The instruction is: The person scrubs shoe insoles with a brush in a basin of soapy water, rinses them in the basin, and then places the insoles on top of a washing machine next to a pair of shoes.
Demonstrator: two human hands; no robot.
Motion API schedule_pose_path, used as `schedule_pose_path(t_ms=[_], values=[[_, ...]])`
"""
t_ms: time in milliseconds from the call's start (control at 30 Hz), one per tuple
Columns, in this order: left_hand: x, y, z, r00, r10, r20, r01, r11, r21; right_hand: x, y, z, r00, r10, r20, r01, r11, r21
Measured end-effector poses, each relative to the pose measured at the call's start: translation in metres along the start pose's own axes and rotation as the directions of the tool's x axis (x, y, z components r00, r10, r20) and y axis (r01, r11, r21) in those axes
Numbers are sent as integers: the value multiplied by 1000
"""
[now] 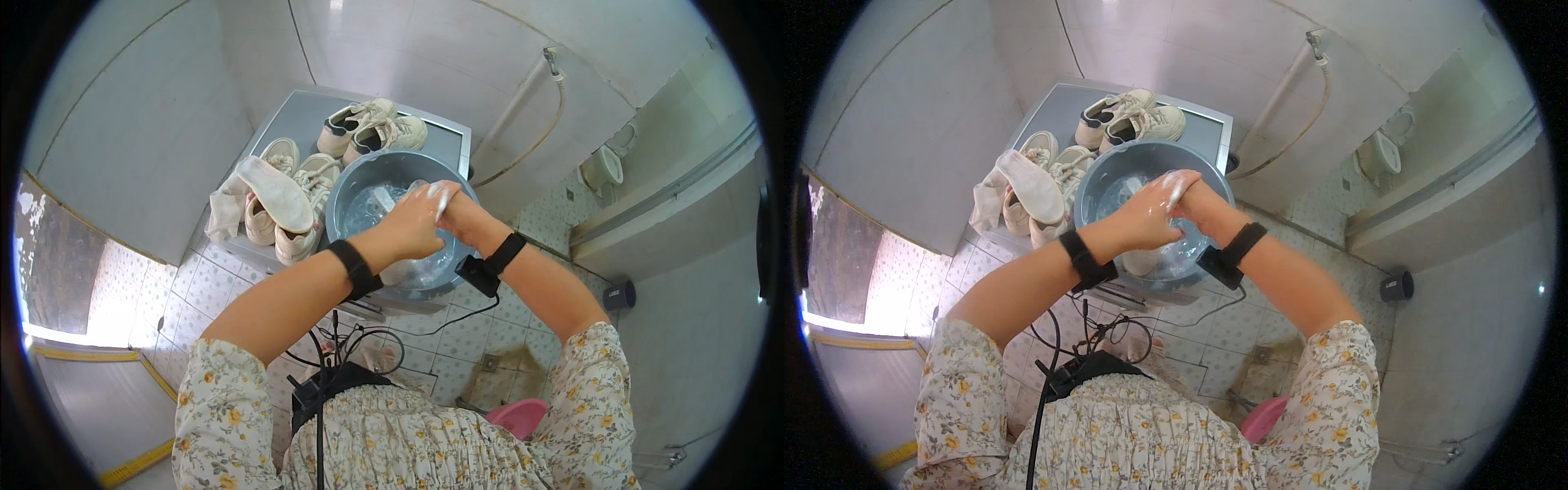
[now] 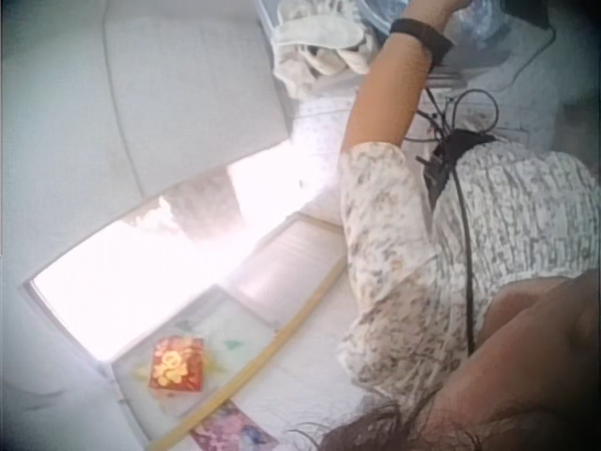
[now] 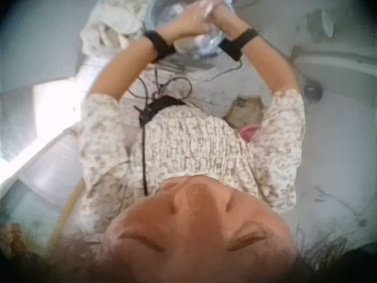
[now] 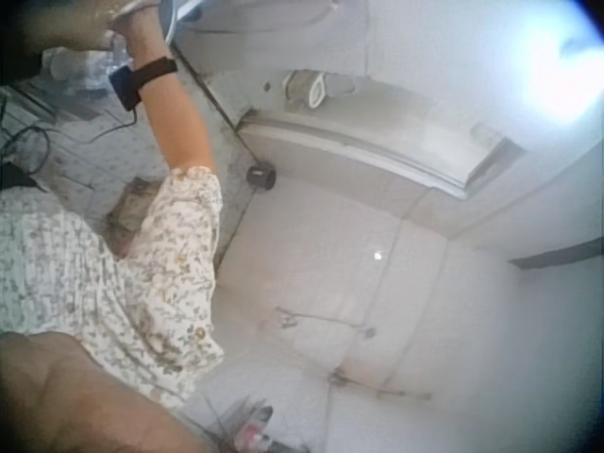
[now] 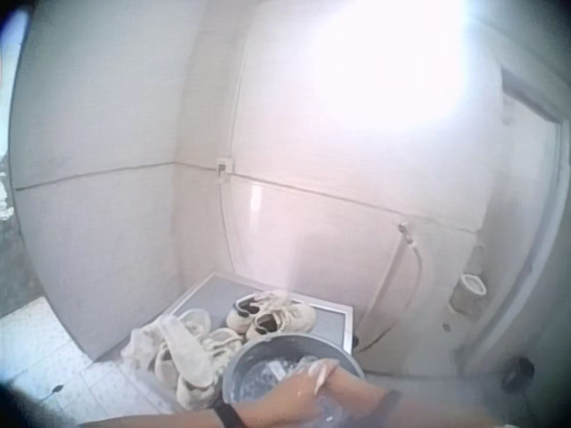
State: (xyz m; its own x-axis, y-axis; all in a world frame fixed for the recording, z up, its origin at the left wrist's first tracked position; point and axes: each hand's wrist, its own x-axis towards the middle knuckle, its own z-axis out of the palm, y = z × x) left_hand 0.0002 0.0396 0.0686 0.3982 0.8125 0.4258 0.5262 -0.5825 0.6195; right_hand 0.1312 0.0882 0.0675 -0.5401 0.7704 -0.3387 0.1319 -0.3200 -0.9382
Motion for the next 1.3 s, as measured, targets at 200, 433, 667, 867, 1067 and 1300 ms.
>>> schedule_pose_path(t_ms=[200,433,667,867,1067,1300], values=[[20,-13,-3,990,-15,138,20,999,-32,-10,-18,15,994,88,-57,-103,928,-359],[16,-5,-37,832,-305,463,525,702,-481,-29,-21,13,994,-87,65,102,951,-292],[11,-71,20,495,-595,634,854,196,-482,-41,2,30,713,-666,220,564,358,-744],[-3,-55,29,486,-603,633,864,225,-450,-32,-3,41,777,-566,275,543,382,-748],[-9,-22,1,888,-266,375,439,734,-518,-15,-5,8,853,-398,338,521,603,-604],[-16,-26,2,966,-191,175,238,919,-315,-2,15,2,960,-177,217,255,873,-415]])
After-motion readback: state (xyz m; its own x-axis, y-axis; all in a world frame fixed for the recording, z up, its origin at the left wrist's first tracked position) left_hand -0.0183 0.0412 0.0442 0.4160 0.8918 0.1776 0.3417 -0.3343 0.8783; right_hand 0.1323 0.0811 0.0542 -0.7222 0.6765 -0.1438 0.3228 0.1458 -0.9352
